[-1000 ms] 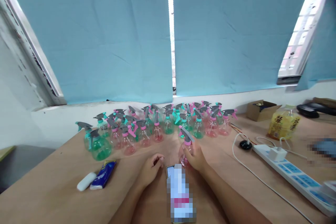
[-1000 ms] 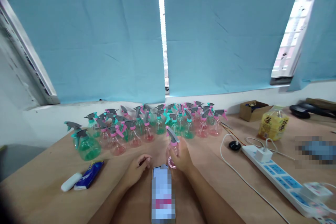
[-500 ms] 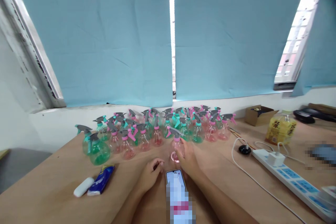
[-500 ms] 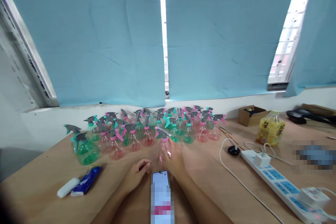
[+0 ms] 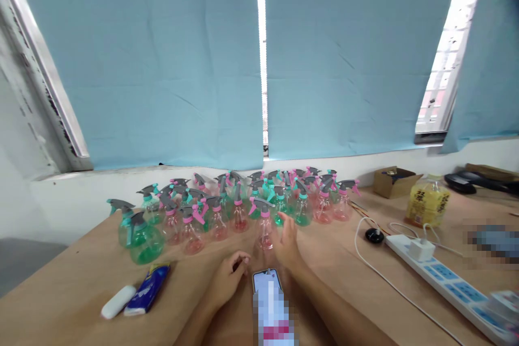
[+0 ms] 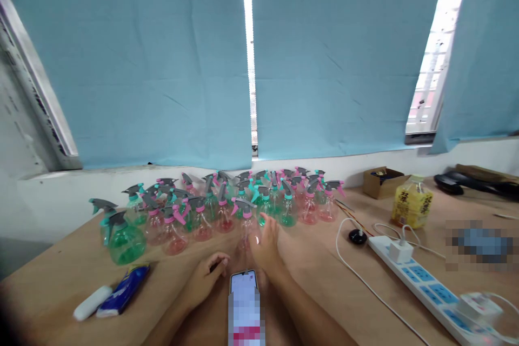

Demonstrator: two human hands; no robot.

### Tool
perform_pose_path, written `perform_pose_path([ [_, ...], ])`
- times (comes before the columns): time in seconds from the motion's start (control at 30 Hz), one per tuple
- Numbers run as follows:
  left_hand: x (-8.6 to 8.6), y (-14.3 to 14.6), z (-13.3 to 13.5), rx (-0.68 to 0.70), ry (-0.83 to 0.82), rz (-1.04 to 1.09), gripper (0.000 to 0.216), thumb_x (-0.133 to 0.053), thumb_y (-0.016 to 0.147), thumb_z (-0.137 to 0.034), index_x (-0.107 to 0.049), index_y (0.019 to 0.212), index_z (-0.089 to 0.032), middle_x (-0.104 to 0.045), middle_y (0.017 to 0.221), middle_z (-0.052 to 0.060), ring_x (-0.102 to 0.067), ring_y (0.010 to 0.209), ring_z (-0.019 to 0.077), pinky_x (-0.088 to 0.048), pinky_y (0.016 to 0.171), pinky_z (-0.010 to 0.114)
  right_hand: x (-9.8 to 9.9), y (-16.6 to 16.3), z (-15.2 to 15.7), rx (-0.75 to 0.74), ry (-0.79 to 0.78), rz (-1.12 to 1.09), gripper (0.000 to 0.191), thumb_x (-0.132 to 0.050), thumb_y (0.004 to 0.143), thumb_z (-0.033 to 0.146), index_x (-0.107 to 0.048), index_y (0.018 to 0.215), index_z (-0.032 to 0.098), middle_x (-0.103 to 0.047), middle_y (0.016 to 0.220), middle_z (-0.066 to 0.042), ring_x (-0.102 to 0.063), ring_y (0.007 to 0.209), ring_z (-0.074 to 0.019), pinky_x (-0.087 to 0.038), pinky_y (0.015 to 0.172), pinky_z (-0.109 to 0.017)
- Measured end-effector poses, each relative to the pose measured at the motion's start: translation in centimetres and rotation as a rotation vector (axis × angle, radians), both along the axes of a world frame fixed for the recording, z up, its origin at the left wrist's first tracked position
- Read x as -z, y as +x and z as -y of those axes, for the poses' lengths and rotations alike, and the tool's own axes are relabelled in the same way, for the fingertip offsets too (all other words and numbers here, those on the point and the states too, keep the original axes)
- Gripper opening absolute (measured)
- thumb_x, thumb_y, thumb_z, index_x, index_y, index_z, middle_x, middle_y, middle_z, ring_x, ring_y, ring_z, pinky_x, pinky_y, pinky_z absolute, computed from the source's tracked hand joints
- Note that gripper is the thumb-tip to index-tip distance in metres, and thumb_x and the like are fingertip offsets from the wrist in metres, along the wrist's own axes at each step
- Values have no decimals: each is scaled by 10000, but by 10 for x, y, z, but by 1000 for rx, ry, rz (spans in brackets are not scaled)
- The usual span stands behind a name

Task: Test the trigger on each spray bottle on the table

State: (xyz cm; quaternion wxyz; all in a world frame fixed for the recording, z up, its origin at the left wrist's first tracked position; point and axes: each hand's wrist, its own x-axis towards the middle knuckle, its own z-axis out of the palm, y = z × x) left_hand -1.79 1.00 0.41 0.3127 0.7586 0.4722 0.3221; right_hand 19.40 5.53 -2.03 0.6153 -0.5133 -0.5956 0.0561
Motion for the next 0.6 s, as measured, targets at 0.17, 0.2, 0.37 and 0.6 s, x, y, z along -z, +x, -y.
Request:
perform_pose_path([
  [0.17,3,-1,-2,8,3,-3,383,-405,944,-513,-645,951,-215,-660,750,13,-618,787,221,-451,761,296,-52,31,-41,142,68,101,460,-443,873,231,-487,1328,180,-555,1285,-139,-468,1211,-287,-333,1045,-483],
  [0.2,3,-1,-2,9,0,-1,384,-403,944,-515,-644,951,-216,-659,749,12,-619,791,221,-453,765,297,-64,37,-51,134,54,155,477,-433,873,212,-487,1345,172,-558,1298,-142,-470,1207,-289,-330,1042,-475],
  [0.37,5,-2,-3,15,-6,19,362,-421,942,-502,-640,966,-215,-659,758,10,-621,793,218,-452,764,292,-100,53,-83,134,-193,395,488,-532,894,333,-512,1367,214,-629,1207,-144,-475,1138,-345,-355,933,-475],
  [0.6,3,-1,-3,33,-9,27,337,-423,947,-475,-630,949,-209,-649,763,16,-625,802,223,-451,769,298,-104,64,-78,164,-230,664,211,-573,884,362,-682,1006,229,-650,992,-109,-508,1013,-293,-363,864,-396],
])
